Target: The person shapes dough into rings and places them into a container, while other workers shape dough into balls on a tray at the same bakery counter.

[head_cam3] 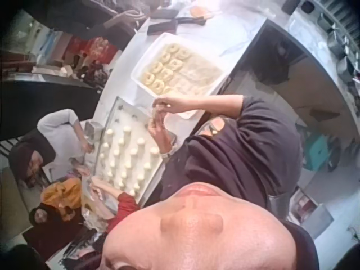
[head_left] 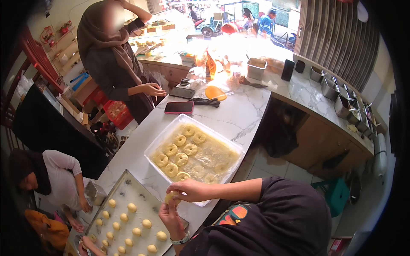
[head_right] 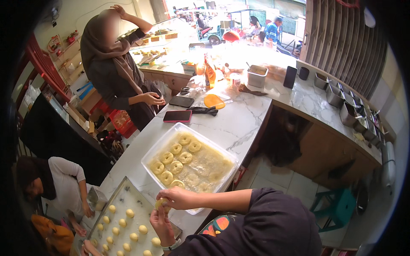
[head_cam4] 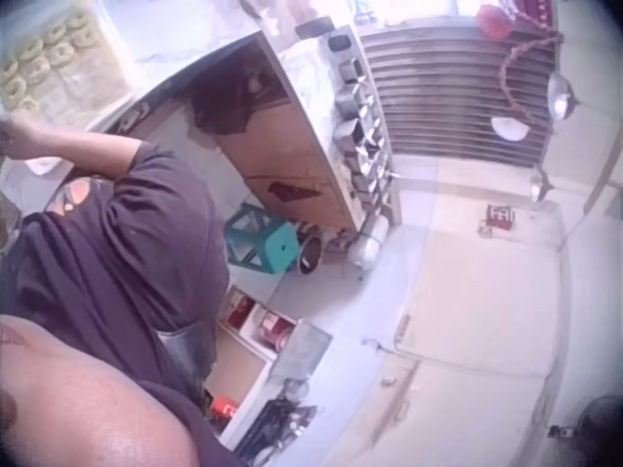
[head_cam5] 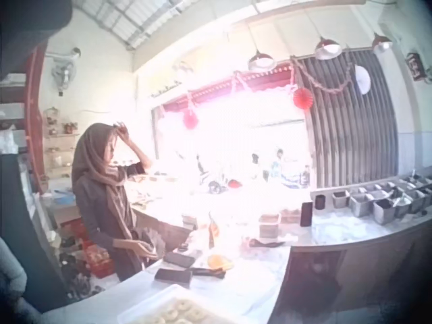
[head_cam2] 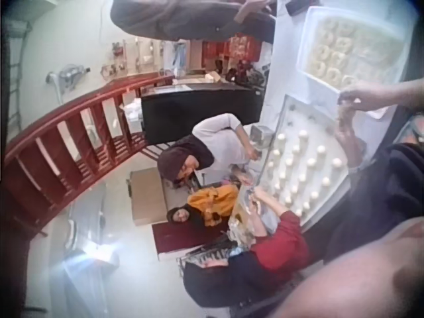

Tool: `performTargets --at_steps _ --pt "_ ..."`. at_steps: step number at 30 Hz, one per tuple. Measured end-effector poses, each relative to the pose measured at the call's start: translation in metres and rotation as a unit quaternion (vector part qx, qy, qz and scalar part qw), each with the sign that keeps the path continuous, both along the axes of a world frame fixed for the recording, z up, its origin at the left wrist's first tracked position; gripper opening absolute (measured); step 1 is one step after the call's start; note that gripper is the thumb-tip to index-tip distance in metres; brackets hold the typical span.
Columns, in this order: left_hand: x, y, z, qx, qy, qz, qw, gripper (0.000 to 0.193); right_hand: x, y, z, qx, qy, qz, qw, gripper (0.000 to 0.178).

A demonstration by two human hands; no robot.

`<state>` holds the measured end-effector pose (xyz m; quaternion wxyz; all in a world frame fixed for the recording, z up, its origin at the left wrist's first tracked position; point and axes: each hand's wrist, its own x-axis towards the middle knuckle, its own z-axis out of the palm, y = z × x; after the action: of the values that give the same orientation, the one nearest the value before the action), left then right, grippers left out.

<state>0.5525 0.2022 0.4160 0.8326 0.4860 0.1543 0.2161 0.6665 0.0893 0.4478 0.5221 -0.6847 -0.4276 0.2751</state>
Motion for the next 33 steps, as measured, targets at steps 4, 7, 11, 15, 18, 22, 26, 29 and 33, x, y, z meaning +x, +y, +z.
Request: performTargets --at_steps 4,7,11,15,18,22,26,29,33 --pt "0.012 -0.016 0.014 0.017 0.021 0.048 0.998 0.023 0.006 -0.008 -0.008 0.131 -0.172 -0.042 0.976 0.025" --pt "0.014 -0.021 0.005 -0.039 0.007 0.121 0.992 0.028 0.012 -0.018 -0.002 0.144 -0.095 -0.035 0.984 0.025" --pt "0.020 -0.029 0.004 -0.062 -0.030 0.120 0.990 0.026 0.029 -0.030 0.009 0.095 -0.062 -0.041 0.993 0.025" --pt "0.026 -0.028 0.007 -0.092 -0.029 0.088 0.991 0.022 0.031 -0.033 0.011 0.133 -0.089 -0.018 0.987 0.021" --pt "0.029 -0.030 0.007 -0.081 -0.032 0.101 0.991 0.020 0.043 -0.040 0.012 0.086 0.002 0.009 0.996 0.023" --pt "0.037 -0.036 0.012 -0.104 0.005 0.035 0.994 0.019 0.050 -0.043 0.006 0.085 -0.098 -0.009 0.992 0.026" --pt "0.038 -0.034 0.005 -0.067 0.005 0.089 0.994 0.018 0.053 -0.048 0.011 0.058 -0.055 0.021 0.997 0.024" --pt "0.040 -0.037 0.004 -0.083 0.010 0.072 0.994 0.018 0.061 -0.050 0.010 0.062 -0.041 0.007 0.997 0.025" --pt "0.040 -0.037 0.005 -0.079 0.013 0.051 0.996 0.017 0.052 -0.050 0.013 0.067 -0.076 0.031 0.994 0.023"
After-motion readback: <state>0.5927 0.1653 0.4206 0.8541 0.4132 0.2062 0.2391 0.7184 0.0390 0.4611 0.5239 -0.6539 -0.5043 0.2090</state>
